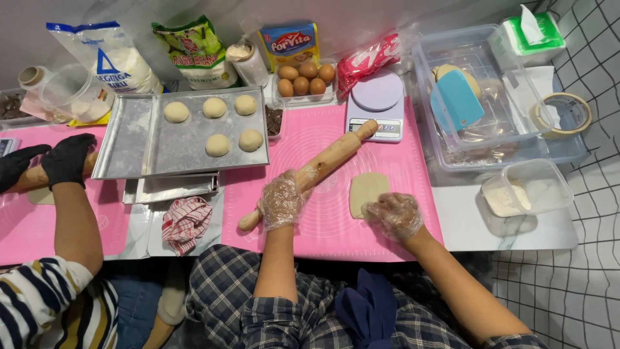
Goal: Rolling out and shaping small balls of dough using a rolling pin on a silicone mat.
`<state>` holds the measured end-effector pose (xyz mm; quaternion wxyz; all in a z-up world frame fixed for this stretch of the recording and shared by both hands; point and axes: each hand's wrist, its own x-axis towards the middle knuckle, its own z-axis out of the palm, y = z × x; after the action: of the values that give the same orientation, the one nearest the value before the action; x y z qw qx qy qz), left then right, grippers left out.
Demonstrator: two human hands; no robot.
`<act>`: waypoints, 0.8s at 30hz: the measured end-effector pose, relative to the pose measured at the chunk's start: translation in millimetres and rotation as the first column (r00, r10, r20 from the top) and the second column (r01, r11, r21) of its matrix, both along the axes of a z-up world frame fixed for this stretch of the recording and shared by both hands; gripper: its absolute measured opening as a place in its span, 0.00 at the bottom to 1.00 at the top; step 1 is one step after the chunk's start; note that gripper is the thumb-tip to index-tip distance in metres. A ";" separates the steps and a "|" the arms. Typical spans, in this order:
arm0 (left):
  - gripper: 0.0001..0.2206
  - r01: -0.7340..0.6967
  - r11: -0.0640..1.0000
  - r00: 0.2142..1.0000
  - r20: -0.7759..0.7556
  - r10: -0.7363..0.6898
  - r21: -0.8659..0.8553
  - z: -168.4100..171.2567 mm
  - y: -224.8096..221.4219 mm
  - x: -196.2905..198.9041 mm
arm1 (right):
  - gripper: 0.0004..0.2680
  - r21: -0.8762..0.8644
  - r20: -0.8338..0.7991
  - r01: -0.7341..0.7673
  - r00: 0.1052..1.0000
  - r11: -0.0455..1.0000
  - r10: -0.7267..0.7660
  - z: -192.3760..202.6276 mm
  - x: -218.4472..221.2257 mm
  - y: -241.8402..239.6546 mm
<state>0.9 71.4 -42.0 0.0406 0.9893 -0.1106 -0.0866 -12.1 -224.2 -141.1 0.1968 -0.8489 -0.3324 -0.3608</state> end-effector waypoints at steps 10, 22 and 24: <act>0.34 -0.020 1.000 1.000 0.024 0.020 -0.010 -1.4 1.1 3.0 | 0.14 -0.261 -0.354 -0.404 0.885 0.877 0.302 9.5 2.2 3.9; 0.33 -0.047 0.999 0.997 0.055 0.048 -0.014 -1.5 1.8 4.6 | 0.15 -0.423 -0.359 -0.333 0.916 0.843 0.182 -8.5 8.0 -7.7; 0.33 -0.050 0.999 0.997 0.058 0.050 -0.015 -1.8 2.2 4.9 | 0.16 -0.484 -0.375 -0.348 0.911 0.803 0.169 -23.9 9.6 -7.7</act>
<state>5.8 73.6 -43.7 0.0464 0.9935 -0.0875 -0.0557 -2.5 -231.8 -165.0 0.0476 -0.8616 -0.4987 -0.0821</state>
